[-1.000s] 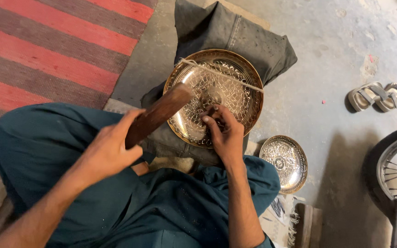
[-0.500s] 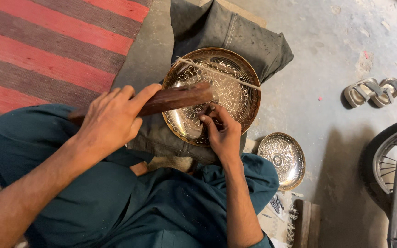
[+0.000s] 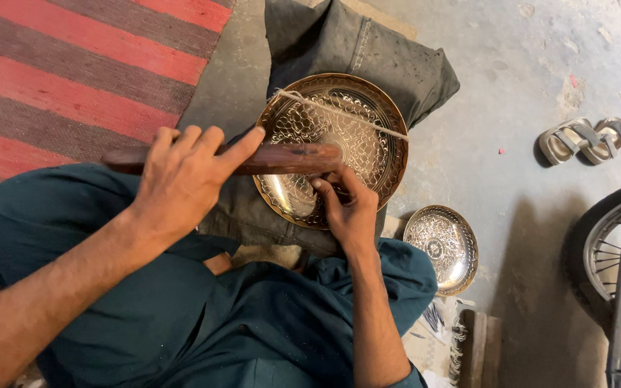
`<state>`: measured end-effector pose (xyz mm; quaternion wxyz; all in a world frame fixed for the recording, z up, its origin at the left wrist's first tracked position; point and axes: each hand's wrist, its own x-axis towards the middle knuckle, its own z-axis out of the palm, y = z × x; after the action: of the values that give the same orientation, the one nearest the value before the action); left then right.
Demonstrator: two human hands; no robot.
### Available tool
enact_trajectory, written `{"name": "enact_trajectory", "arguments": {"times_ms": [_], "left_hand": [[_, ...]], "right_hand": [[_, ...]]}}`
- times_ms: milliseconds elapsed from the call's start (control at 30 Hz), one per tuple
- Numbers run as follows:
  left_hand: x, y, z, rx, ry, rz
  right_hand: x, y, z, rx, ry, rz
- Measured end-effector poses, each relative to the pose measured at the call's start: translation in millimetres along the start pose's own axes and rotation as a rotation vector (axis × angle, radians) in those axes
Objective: The person sits cross-legged on the floor with a decorated brass plate resting on a cloth cushion. They hold a small chisel against the plate's surface with one hand and strike it with a wooden mallet in the other hand, repeatedly repositioning the chisel to engrave the pattern, and briefly adjust a string laid across the plate.
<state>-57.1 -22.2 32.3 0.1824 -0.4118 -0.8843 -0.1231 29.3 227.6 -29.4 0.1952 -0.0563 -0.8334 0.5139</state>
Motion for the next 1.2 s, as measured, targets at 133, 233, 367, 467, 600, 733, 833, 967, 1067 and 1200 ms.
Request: {"name": "enact_trajectory", "arguments": {"times_ms": [133,233,367,467,600,733,833,967,1067,1200], "left_hand": [[1.5,-0.1,0.2,0.051,0.012,-0.003],[2.8,-0.1,-0.1,-0.04,0.033,-0.009],[2.5,1.0,-0.7,-0.03,0.032,0.004],[2.3,0.3,-0.7,-0.033,0.021,0.001],[2.1,-0.4,0.5,-0.02,0.011,0.003],[0.9,-0.9,1.2,-0.119,0.01,-0.003],[1.5,-1.8,1.4,0.033,-0.006,-0.029],[2.2,-1.7,0.8,-0.113,0.019,-0.014],[2.4,-2.1,-0.7,-0.035,-0.007,-0.015],[2.3,-2.4,-2.1,-0.027,-0.01,-0.015]], "right_hand": [[0.1,-0.2,0.4,0.052,-0.005,-0.04],[0.9,0.4,0.2,0.044,-0.009,-0.042],[0.0,0.9,-0.1,0.005,-0.009,-0.037],[0.3,1.1,0.4,0.026,0.007,-0.012],[0.6,0.3,-0.2,-0.041,0.009,-0.067],[0.2,-1.1,0.4,0.022,0.015,-0.029],[1.0,-2.2,0.1,0.001,0.016,-0.043],[0.3,-4.1,-1.1,-0.005,0.016,-0.063],[1.7,-5.4,-1.1,0.006,0.01,-0.065],[0.5,-7.1,-1.3,-0.009,0.02,-0.06]]}}
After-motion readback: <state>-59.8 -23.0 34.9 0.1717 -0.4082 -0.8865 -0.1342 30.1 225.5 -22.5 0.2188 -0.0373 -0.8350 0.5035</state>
